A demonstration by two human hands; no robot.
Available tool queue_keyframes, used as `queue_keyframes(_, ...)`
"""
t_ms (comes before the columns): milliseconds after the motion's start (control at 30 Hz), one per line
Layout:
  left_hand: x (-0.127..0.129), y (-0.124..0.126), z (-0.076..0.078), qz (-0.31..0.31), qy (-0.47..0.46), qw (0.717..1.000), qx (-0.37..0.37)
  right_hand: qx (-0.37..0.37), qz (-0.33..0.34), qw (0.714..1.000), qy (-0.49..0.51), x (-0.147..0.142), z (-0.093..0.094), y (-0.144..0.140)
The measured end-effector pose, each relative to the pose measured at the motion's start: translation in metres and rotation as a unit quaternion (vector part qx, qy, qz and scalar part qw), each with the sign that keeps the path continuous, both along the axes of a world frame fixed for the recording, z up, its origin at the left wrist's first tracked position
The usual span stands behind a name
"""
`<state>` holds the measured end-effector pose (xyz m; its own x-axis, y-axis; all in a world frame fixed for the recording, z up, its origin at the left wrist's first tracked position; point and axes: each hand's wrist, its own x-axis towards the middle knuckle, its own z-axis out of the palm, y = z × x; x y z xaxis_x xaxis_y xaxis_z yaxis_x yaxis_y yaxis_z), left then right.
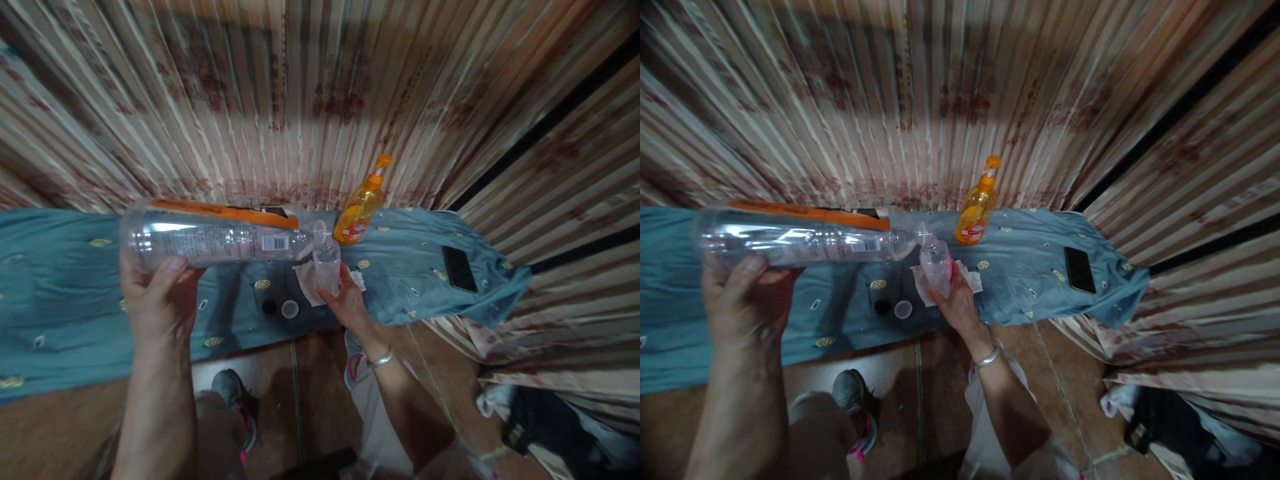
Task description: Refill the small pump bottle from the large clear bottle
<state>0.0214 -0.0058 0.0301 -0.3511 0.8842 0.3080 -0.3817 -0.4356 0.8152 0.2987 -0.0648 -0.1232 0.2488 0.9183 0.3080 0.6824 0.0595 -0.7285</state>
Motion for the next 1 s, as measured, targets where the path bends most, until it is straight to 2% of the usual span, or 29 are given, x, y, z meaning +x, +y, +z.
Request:
queue_keyframes(300,-0.0020,-0.0024,-0.0010,0.003,-0.006,1.000,0.006,-0.050,-0.015,0.998,0.033,-0.0031,0.0045,0.0003)
queue_keyframes(700,-0.0049,-0.0023,-0.0033,-0.003,0.026,1.000,0.014,-0.042,-0.021,0.998,0.045,-0.0051,0.0013,0.0009)
queue_keyframes(1000,-0.0064,-0.0022,-0.0021,0.005,0.008,1.000,0.005,-0.043,-0.011,0.998,0.037,-0.0047,0.0019,0.0005)
